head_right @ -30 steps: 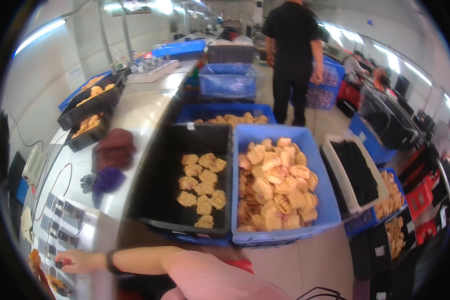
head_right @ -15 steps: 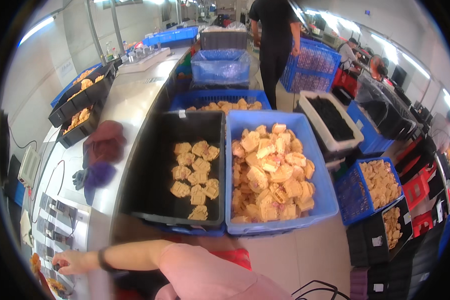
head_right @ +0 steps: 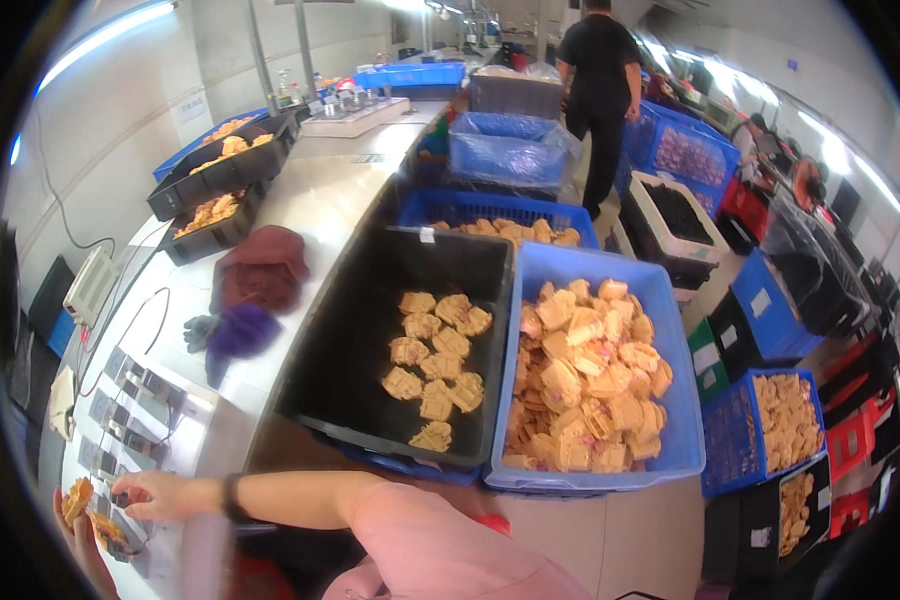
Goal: Test electronic toy parts using an electrical measurement jig with multimeters.
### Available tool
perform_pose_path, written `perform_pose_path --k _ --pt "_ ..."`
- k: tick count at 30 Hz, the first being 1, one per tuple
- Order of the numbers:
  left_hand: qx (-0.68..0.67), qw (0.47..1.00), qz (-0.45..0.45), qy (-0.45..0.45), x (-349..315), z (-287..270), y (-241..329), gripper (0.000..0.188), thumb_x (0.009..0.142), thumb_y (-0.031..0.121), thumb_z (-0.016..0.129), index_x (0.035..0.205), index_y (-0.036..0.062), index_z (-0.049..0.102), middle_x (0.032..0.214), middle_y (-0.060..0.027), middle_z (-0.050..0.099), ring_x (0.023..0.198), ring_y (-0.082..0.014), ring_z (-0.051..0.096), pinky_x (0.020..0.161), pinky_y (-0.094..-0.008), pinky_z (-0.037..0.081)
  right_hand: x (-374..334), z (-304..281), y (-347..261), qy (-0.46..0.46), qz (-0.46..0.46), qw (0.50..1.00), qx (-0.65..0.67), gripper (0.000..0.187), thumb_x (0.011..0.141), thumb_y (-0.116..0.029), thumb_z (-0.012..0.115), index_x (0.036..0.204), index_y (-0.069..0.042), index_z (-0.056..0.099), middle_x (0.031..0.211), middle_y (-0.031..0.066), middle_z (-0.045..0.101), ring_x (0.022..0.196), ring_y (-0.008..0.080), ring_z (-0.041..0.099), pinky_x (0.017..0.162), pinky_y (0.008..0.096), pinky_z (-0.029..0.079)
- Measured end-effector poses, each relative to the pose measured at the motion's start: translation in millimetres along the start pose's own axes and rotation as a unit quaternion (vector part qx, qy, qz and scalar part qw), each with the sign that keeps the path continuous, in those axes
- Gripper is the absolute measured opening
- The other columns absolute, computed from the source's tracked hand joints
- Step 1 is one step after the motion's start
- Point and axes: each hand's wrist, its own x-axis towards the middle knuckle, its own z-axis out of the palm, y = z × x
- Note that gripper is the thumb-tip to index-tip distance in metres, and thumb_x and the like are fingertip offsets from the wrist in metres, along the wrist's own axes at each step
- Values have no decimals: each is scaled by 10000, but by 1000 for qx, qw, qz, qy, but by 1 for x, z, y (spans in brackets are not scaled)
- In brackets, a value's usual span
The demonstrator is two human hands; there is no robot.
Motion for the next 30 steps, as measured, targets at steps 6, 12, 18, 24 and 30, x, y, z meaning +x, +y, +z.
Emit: perform_pose_path --k 6,12,18,24,30 --pt "110 990 37 82 -10 1 -21 434 995 221 584 1316 -65 524 1150 -180 664 972 -236 646 923 -318 513 0 -1 -6 -12 7 999 36 497 886 -185 640 1336 -18 510 1029 114 619 988 208 599 875 352 485" --pt "35 998 -15 54 -10 -5 -24 611 861 12 614 1437 20 410 1381 -121 479 1276 -223 490 1036 -332 429 7 -3 2 -41 -24 998 -49 574 894 -218 704 1396 -47 485 1232 100 626 1055 179 601 924 343 496" --pt "51 997 -57 23 23 -8 -14 576 817 -11 551 1383 6 443 1283 -137 509 1151 -192 568 967 -296 482 2 -2 -12 -57 -33 993 -103 347 871 -162 718 1183 -53 614 1107 65 654 924 160 615 839 312 482" --pt "328 944 21 -19 68 -6 -19 522 777 -22 579 1293 29 518 1306 -168 483 1248 -308 505 1070 -357 425 6 -3 -24 -52 -5 991 -126 367 860 -168 735 1186 -60 607 1128 71 647 930 179 621 856 318 482" --pt "319 943 42 -83 71 11 -20 533 764 -75 626 1263 89 536 1325 -148 489 1253 -342 511 1040 -374 458 3 -5 -18 -57 -30 992 -106 390 849 -161 740 1194 -48 598 1099 96 635 948 219 609 880 338 483"
